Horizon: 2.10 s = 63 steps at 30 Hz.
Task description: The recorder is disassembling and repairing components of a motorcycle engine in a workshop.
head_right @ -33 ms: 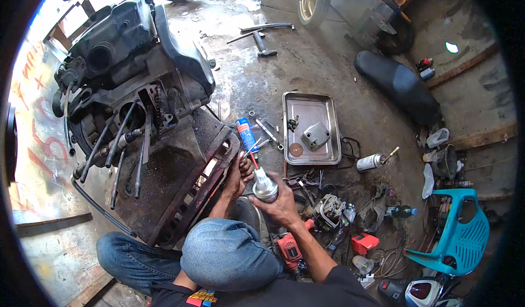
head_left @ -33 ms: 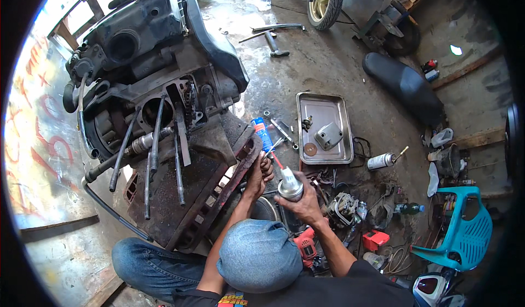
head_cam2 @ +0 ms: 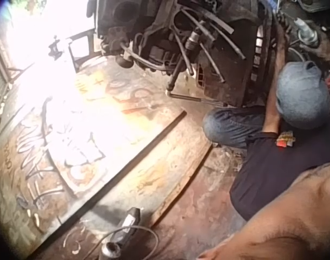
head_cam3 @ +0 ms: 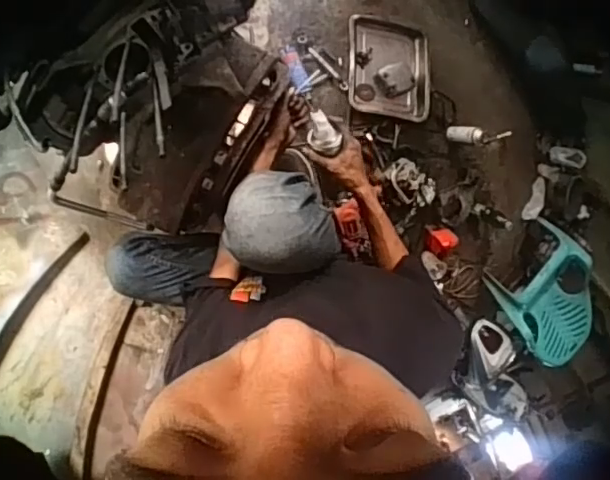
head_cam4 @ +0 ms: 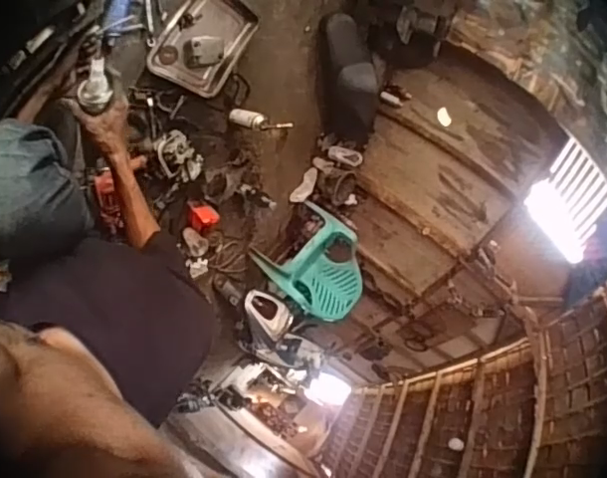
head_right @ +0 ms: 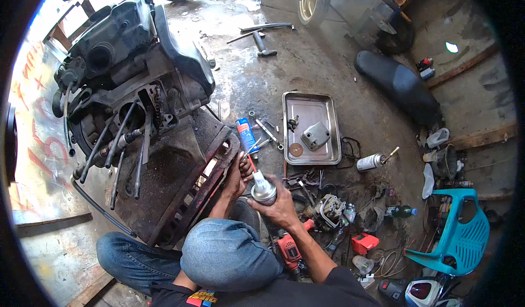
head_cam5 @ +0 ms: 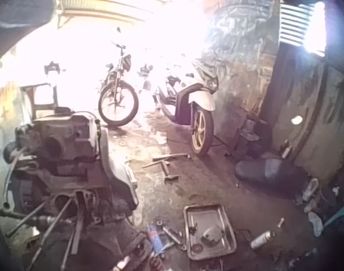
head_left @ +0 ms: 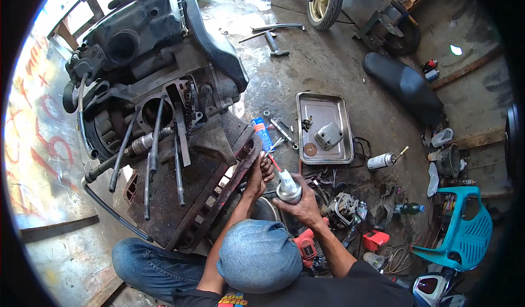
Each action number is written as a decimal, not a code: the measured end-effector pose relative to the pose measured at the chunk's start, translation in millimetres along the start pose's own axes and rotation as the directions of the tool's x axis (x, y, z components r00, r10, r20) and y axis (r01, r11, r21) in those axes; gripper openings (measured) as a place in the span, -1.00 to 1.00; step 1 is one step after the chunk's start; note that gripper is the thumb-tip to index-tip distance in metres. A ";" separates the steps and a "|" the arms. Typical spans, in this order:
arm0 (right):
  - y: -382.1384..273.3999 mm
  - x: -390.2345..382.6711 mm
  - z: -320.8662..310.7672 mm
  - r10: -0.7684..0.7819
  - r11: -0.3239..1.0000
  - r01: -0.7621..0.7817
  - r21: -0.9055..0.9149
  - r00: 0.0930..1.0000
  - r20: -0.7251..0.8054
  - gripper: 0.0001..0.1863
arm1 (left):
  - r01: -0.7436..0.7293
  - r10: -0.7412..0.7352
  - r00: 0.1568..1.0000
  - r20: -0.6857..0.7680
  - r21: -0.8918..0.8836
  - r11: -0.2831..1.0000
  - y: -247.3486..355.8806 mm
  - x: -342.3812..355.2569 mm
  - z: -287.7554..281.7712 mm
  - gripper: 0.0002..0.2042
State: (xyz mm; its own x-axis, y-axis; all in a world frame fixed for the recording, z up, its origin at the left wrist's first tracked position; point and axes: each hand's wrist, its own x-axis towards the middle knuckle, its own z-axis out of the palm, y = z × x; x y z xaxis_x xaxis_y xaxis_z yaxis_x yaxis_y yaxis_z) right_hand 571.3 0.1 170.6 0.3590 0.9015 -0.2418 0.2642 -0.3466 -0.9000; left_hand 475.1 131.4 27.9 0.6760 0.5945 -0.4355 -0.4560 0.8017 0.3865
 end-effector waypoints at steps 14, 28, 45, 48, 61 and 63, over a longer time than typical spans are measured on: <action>-2.0 1.2 -6.2 -0.007 1.000 0.008 0.028 0.999 -0.033 -0.23 | 0.081 -0.067 0.994 0.087 -0.180 0.980 2.0 -0.5 1.8 -0.61; 29.1 32.6 -83.9 0.032 0.985 -0.114 -0.126 0.853 -0.520 -0.19 | -0.004 0.004 1.000 -0.002 0.300 0.954 -0.3 -1.0 8.0 -0.60; 241.9 91.9 -219.3 -0.162 0.657 -0.309 -0.687 0.832 -0.530 -0.05 | -0.096 0.038 0.995 0.090 0.825 0.557 -1.9 3.9 7.9 -0.45; 236.3 89.0 -208.8 -0.095 0.635 -0.417 -0.650 0.793 -0.602 -0.08 | 0.038 -0.102 0.995 0.014 0.874 0.485 1.6 3.6 2.7 -0.43; 140.2 -10.5 -27.1 -0.168 0.795 -0.100 -0.598 0.912 -0.375 -0.67 | 0.085 -0.155 0.987 -0.033 0.936 0.342 8.7 -2.7 -32.1 -0.71; 149.1 -45.8 0.5 0.124 0.768 -0.190 -0.612 0.981 -0.149 -0.63 | 0.056 -0.086 0.996 -0.027 0.931 0.361 6.7 -3.2 -34.4 -0.68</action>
State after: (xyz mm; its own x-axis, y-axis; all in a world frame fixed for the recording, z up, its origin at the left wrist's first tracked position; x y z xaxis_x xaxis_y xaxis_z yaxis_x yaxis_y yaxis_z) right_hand 593.8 -92.7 47.4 0.5185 0.8026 -0.2949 0.6823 -0.5963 -0.4230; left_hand 450.0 137.1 3.9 0.6968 0.5252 -0.4885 0.4123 0.2640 0.8720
